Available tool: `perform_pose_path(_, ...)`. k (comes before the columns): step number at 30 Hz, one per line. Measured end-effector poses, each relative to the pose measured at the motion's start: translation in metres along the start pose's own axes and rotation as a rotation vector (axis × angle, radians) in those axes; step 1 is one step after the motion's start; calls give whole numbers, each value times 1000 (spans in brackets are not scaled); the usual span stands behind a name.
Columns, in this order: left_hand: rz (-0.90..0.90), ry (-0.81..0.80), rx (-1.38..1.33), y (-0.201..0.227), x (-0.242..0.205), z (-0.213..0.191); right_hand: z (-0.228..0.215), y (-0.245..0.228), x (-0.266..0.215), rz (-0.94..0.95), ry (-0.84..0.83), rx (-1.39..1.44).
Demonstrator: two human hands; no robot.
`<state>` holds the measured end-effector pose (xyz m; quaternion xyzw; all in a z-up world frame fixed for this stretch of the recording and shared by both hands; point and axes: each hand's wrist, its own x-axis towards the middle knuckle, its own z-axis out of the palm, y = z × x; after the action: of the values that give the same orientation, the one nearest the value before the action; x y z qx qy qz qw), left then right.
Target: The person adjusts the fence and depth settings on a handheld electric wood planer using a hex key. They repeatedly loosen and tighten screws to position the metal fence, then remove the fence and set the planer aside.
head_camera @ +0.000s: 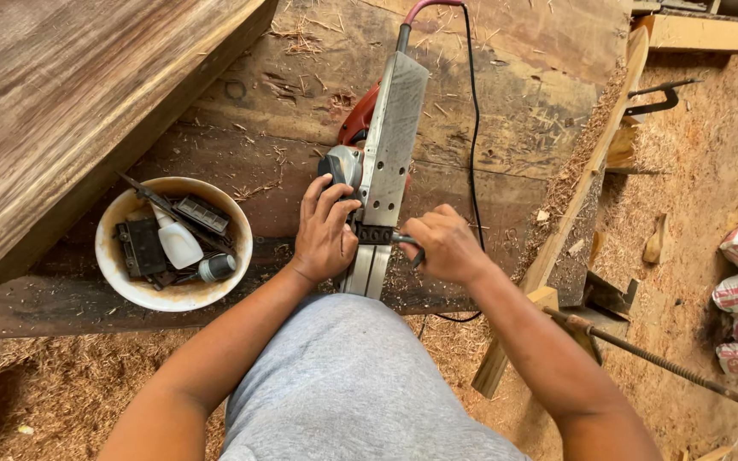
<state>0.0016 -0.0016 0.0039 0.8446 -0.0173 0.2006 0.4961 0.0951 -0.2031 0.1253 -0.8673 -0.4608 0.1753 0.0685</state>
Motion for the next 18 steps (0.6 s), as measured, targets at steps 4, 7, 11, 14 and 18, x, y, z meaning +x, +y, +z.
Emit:
perform_pose_path(4, 3, -6, 11, -1, 0, -2, 10, 1, -2, -84, 139, 15)
perform_pose_path(7, 8, -13, 16, 0, 1, -1, 9, 2, 0, -149, 116, 0)
perform_pose_path(11, 18, -6, 11, 0, 1, -3, 2, 2, 9, -258, 45, -112)
perform_pose_path(14, 13, -20, 10, -1, 1, -3, -2, 5, 16, -428, 4, -255)
perform_pose_path(18, 27, -21, 12, -1, 2, -3, -5, 10, 24, -596, 111, -278)
